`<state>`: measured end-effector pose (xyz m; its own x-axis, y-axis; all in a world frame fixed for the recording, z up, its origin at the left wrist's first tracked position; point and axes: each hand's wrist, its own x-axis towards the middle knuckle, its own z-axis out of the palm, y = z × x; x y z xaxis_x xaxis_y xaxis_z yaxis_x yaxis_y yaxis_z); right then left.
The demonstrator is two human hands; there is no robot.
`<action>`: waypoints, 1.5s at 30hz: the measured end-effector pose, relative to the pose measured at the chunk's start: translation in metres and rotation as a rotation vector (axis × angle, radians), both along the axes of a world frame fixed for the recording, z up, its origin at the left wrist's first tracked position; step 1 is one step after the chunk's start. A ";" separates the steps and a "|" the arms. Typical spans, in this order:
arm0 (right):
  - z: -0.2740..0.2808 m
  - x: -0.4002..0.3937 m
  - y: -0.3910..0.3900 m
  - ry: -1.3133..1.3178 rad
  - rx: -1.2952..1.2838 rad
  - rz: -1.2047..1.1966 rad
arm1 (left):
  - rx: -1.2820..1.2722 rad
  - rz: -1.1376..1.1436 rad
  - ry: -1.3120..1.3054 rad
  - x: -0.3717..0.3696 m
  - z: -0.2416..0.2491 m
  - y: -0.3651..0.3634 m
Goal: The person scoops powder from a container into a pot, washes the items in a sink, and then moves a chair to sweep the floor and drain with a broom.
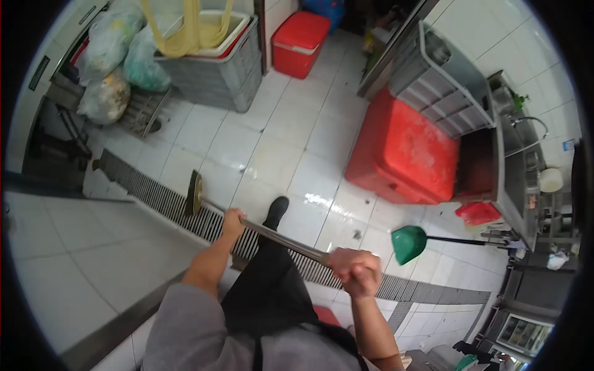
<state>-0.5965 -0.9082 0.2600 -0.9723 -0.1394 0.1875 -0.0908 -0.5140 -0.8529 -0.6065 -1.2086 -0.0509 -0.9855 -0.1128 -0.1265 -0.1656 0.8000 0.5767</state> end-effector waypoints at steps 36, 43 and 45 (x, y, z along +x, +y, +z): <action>0.014 -0.308 0.115 -0.069 0.274 -1.299 | 0.050 -1.634 -0.096 -0.553 0.078 0.391; 0.088 -0.186 0.127 -0.104 0.334 -1.234 | 0.170 -1.831 -0.172 -0.412 0.117 0.397; 0.114 -0.167 0.130 0.064 0.408 -1.196 | 0.372 -1.616 -0.032 -0.367 0.131 0.385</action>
<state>-0.7633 -0.7779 0.3742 -0.5217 0.7592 0.3891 -0.3624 0.2156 -0.9067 -0.9730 -0.8237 0.0801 -0.0440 0.9967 0.0686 0.6299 -0.0256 0.7762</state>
